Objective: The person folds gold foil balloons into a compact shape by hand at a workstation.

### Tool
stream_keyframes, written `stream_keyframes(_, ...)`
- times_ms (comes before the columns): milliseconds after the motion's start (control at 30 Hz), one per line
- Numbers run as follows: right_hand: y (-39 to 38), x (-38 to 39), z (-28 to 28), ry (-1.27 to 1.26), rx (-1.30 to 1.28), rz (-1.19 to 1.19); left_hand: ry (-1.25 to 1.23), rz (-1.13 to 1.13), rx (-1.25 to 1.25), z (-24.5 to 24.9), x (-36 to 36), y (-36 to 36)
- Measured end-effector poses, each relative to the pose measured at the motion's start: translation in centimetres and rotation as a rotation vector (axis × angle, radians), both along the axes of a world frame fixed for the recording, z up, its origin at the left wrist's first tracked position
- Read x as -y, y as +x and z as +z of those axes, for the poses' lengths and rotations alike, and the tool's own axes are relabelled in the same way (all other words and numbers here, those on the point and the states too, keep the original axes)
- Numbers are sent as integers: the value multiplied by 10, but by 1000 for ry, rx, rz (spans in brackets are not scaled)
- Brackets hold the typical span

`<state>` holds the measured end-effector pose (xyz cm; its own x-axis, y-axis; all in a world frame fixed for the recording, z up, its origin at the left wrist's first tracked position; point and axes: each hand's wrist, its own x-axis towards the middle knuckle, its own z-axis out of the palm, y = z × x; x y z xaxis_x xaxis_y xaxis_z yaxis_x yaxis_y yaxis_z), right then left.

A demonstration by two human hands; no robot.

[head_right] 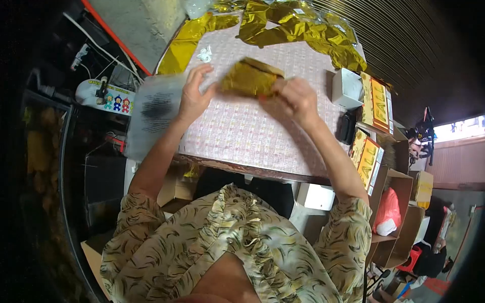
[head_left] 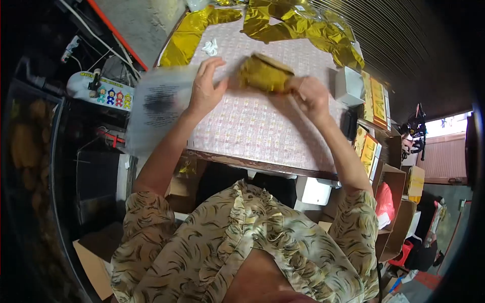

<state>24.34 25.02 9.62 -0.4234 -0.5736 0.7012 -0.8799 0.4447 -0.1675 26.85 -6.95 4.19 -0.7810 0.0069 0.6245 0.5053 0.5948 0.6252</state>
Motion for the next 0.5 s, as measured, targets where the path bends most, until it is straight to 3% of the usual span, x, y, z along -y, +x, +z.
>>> stream_keyframes(167, 28, -18, -57, 247, -144, 46, -107, -134, 65, -13, -4, 31)
stream_keyframes(500, 40, -26, -73, 210, -87, -4, -132, -166, 154, -20, -15, 30)
